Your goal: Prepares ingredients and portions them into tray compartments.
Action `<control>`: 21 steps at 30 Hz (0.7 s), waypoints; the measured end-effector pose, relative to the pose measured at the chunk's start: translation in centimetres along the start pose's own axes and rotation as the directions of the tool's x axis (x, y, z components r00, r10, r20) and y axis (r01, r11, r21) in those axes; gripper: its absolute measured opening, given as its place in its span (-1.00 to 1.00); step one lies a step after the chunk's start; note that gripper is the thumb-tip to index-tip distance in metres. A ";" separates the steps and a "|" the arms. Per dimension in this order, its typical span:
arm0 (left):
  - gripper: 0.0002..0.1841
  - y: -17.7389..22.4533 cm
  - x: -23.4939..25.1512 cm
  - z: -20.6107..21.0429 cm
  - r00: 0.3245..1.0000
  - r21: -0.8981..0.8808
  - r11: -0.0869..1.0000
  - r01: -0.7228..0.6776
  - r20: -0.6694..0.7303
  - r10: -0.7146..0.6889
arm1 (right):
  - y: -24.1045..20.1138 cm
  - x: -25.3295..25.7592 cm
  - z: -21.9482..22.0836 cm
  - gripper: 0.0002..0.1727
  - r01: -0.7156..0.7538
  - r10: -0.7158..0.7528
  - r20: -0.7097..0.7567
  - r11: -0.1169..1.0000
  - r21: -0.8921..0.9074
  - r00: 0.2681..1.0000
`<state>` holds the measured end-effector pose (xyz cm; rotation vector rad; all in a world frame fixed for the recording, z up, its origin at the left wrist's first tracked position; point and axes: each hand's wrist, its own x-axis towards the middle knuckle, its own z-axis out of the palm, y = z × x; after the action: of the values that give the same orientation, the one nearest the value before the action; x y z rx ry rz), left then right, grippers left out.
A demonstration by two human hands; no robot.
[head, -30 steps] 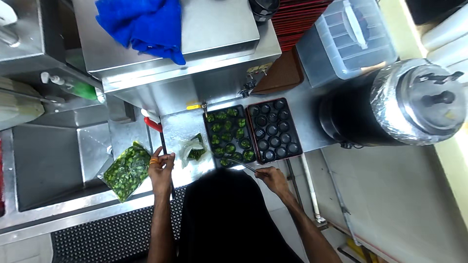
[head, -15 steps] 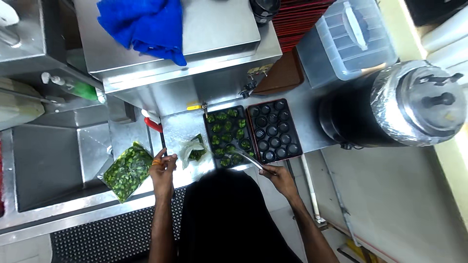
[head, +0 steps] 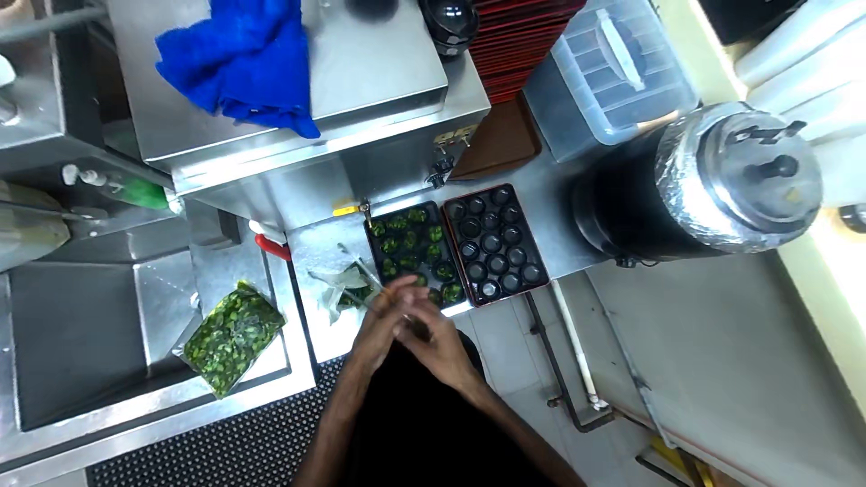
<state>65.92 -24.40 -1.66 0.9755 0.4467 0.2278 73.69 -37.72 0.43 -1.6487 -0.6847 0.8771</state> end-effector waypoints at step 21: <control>-0.88 5.0 -6.2 -10.5 0.685 0.367 0.928 0.061 -0.691 0.228 | 19.2 -2.9 -22.0 -0.42 -0.619 0.732 -0.437 0.678 0.397 0.522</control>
<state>55.63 -16.19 -0.87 1.2572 1.2211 0.6522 90.24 -56.57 -14.68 -1.8823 0.5289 0.8672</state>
